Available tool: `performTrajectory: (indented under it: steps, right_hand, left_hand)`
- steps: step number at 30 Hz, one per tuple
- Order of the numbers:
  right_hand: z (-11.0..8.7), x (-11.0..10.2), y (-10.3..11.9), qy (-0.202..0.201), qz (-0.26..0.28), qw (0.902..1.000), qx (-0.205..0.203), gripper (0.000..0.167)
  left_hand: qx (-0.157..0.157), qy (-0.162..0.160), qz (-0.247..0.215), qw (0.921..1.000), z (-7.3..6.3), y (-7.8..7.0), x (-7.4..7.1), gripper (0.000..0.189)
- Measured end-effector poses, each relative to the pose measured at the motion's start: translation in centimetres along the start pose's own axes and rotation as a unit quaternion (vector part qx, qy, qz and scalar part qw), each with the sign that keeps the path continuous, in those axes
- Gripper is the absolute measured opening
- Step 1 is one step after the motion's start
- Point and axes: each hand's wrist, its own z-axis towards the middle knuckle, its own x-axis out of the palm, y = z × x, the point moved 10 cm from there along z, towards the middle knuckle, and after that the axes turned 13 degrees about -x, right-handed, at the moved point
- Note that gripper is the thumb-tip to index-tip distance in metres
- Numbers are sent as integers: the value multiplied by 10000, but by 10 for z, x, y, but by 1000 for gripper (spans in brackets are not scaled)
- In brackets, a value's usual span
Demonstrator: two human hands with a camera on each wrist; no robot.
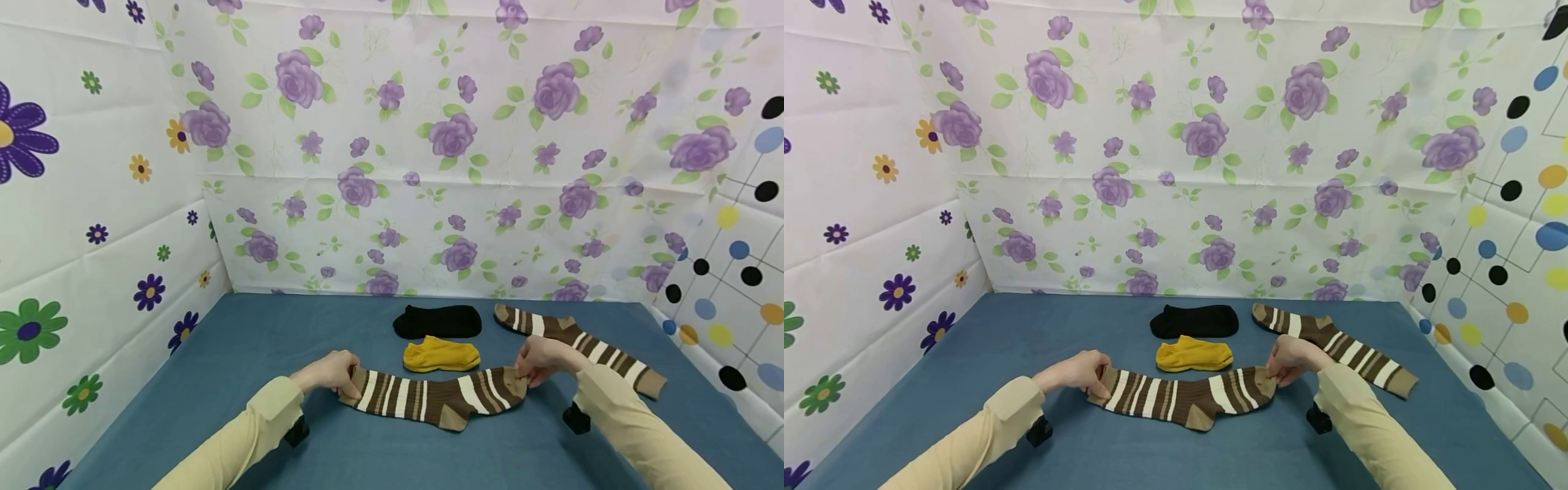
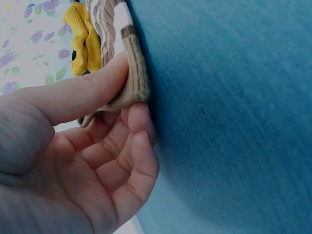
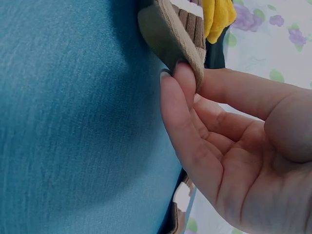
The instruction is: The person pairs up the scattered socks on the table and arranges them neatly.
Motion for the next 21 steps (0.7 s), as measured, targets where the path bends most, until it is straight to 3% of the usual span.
performTrajectory:
  steps: [14, 21]
  right_hand:
    - [1, -1, 2, -34, -96, 9998, -174, 5]
    - [-6, -11, 8, 25, 94, 9997, -226, 16]
  left_hand:
    - [-271, -118, 74, 9995, 2, 2, -3, 28]
    - [-381, -370, 209, 9984, -1, -4, -23, 28]
